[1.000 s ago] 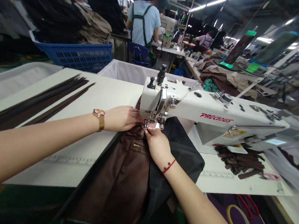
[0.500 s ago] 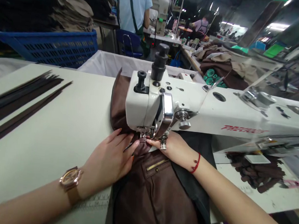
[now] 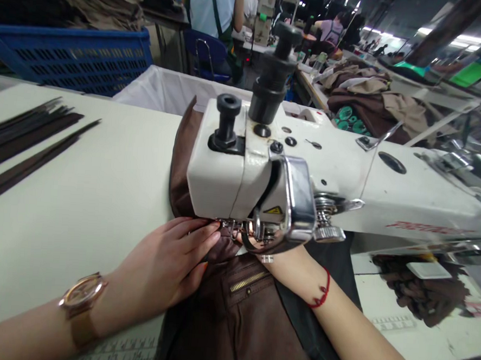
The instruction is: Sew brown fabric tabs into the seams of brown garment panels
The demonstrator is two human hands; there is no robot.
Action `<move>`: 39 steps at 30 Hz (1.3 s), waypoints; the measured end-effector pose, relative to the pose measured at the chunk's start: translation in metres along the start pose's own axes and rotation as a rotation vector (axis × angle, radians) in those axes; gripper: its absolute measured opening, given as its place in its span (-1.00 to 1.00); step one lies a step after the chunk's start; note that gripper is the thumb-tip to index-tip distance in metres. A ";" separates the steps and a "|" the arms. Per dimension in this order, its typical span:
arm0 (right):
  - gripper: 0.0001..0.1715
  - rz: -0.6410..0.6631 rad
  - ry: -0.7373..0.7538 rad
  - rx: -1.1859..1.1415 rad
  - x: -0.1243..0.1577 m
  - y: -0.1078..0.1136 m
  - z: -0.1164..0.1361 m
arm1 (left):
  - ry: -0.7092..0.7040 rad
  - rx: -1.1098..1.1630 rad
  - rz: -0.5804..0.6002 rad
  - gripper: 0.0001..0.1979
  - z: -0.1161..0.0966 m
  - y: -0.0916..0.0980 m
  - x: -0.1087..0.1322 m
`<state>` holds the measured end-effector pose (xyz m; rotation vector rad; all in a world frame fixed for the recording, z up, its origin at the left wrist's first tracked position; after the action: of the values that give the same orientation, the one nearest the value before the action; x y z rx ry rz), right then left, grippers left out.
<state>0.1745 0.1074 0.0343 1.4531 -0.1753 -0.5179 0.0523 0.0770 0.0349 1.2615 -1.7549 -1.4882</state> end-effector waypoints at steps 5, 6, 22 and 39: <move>-0.66 0.062 -0.021 -0.020 0.000 -0.005 -0.003 | 0.007 0.016 0.037 -0.59 0.001 -0.001 -0.002; -0.66 0.061 -0.021 -0.033 0.000 -0.007 -0.004 | 0.011 0.018 0.039 -0.59 0.001 -0.001 -0.002; -0.67 0.092 -0.078 -0.077 0.003 -0.021 -0.015 | -0.002 -0.022 -0.011 -0.68 -0.002 0.007 -0.007; -0.65 0.193 -0.205 -0.208 0.001 -0.018 -0.022 | 0.011 -0.019 -0.008 -0.67 0.002 0.008 -0.013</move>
<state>0.1807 0.1259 0.0140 1.1661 -0.4087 -0.5102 0.0538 0.0885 0.0446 1.2664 -1.7265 -1.4970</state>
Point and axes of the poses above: each hand's wrist, its own x-axis away from the middle knuckle, its own y-axis out of the back of the hand, z = x × y, the point moved 9 cm from there along -x, towards the middle knuckle, and after that the axes turned 13 degrees about y, right-handed, at the moved point
